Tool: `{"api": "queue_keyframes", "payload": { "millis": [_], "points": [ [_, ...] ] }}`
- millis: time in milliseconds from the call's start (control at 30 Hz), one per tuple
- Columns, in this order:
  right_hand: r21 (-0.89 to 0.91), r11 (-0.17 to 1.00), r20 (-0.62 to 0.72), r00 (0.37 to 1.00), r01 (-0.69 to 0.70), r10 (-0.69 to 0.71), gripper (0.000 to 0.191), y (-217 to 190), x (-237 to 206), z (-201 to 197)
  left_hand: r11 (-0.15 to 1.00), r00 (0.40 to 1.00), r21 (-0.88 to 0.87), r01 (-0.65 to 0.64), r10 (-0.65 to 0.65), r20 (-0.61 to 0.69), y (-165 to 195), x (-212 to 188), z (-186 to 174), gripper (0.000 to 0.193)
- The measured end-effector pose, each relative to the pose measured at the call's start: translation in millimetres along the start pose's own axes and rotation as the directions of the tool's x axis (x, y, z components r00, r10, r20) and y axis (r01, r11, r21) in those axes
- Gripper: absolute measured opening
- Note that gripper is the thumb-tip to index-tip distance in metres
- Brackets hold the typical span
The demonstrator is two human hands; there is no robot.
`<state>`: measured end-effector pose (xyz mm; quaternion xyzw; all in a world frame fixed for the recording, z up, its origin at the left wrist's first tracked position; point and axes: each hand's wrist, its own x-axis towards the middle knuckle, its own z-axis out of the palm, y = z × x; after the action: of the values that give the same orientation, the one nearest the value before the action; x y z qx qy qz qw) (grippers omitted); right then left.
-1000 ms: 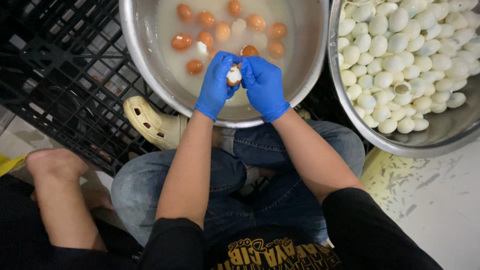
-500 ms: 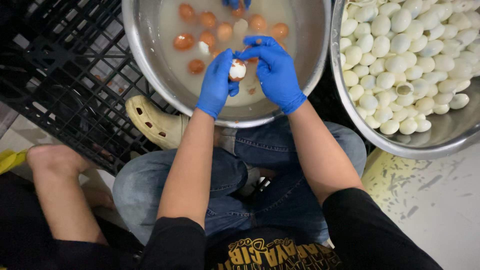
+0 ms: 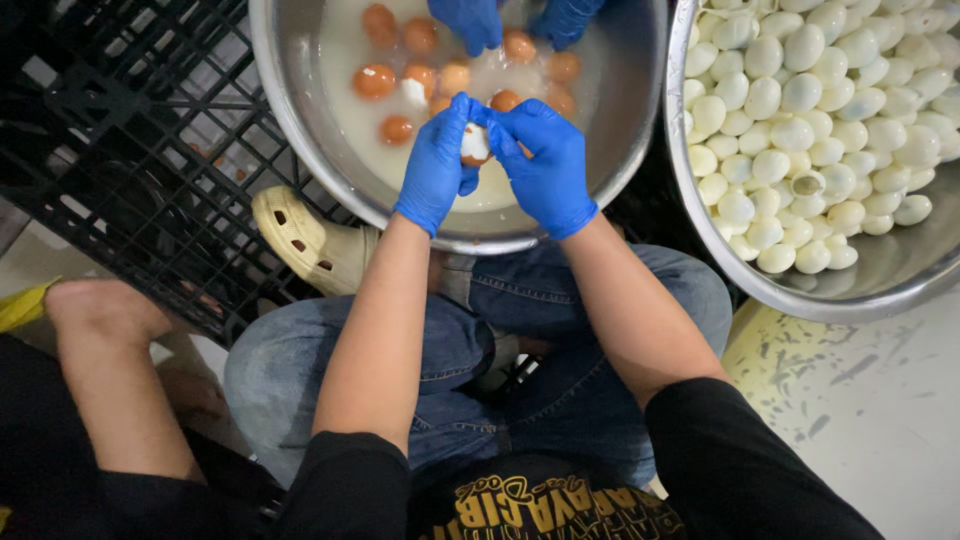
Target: The person sits on the floor and peels boiled eggs one at a time, dipping each egg in a water-filled metal bowl to remove the shell, then placing the peeled egg into a second large bowl of peeled eggs. Shell fragments drop into the water bowl.
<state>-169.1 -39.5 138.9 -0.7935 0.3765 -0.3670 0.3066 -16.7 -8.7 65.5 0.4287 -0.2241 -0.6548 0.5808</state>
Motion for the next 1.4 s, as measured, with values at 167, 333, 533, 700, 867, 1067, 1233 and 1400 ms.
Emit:
{"api": "queue_keyframes", "payload": {
  "millis": [167,333,533,700,867,1067,1233,1400],
  "points": [
    [-0.116,0.992,-0.083,0.994,0.055,-0.065,0.012,-6.0,0.5,3.3,0.999,1.000,0.042,-0.009,0.010,-0.023,-6.7,1.9,-0.8,0.044],
    [-0.179,0.984,-0.137,0.990,-0.010,-0.015,0.009,3.7,5.8,0.8,0.983,0.982,0.036,-0.179,0.176,0.072,-8.0,1.2,2.0,0.029],
    [-0.002,0.993,-0.166,0.979,-0.116,0.114,0.004,29.8,-2.4,4.3,0.858,0.913,0.312,-0.408,0.376,0.159,-0.2,-4.6,5.6,0.041],
    [0.349,0.872,-0.087,0.915,-0.343,0.395,0.007,64.0,7.1,-0.2,0.925,0.924,0.167,-0.340,0.296,0.240,4.7,-8.6,0.8,0.039],
    [0.296,0.942,-0.120,0.972,-0.160,0.203,0.034,58.5,8.8,-17.6,0.947,0.921,0.039,-0.319,0.300,0.247,0.7,-6.3,-0.6,0.046],
    [0.233,0.925,-0.075,0.943,-0.298,0.323,0.020,15.1,0.2,3.9,0.887,0.889,0.110,-0.449,0.430,0.159,-6.8,0.5,0.6,0.050],
    [0.322,0.916,-0.171,0.937,-0.239,0.305,0.009,6.7,-1.5,14.5,0.870,0.880,0.141,-0.472,0.455,0.134,-7.4,1.9,2.7,0.056],
    [0.141,0.958,-0.209,0.938,-0.249,0.275,0.009,9.2,-4.3,13.2,0.876,0.894,0.185,-0.446,0.430,0.123,-4.3,-1.2,2.7,0.058]
  ]
}}
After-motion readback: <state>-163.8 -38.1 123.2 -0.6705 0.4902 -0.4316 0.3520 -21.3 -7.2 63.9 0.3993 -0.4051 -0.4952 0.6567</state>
